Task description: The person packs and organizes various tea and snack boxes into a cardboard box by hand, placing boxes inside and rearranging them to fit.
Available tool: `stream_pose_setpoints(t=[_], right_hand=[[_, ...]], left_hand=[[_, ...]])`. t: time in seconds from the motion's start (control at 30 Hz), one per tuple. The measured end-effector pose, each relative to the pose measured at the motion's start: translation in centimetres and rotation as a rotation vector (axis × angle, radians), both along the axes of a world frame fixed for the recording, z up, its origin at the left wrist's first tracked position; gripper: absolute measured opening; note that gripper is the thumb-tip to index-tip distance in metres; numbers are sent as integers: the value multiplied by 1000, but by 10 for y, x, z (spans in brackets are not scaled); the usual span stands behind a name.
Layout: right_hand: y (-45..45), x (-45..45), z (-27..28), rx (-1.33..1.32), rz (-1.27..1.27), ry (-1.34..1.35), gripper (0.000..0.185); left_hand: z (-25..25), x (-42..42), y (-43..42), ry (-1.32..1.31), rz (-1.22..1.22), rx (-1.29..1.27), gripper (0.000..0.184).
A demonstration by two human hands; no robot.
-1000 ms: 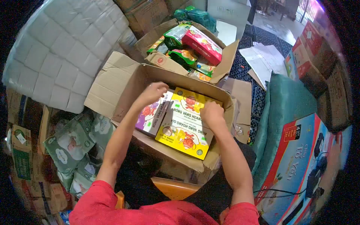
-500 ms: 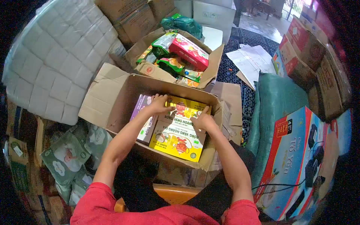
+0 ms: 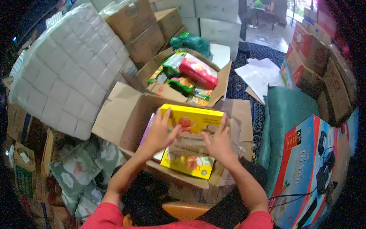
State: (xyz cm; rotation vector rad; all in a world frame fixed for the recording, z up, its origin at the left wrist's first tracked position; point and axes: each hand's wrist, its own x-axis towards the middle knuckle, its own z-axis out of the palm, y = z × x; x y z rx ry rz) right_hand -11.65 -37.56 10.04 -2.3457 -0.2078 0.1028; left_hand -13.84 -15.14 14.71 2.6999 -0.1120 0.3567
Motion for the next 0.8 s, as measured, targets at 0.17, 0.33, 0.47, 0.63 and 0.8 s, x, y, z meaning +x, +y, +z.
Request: stream_pose_setpoints(t=[0.17,0.33,0.47,0.63,0.8], right_hand=[[15,7,-13,482,-1,-132,98],[18,7,1,1008,56,2,90],[14,34,-9,853,109,-262,74],[18,67,7,1138,241,-51,45],[41,102,8,1180,270,-40,46]], left_hand=[[89,-62,-36,-500,-241,300,64],[102,-56,-25,-213,-65,-231,89],[80,-16,-3,-405,-42,-561,77],[69,21,55,-224,102,-1006,52],[77,91,70,-233,51,-882,50]])
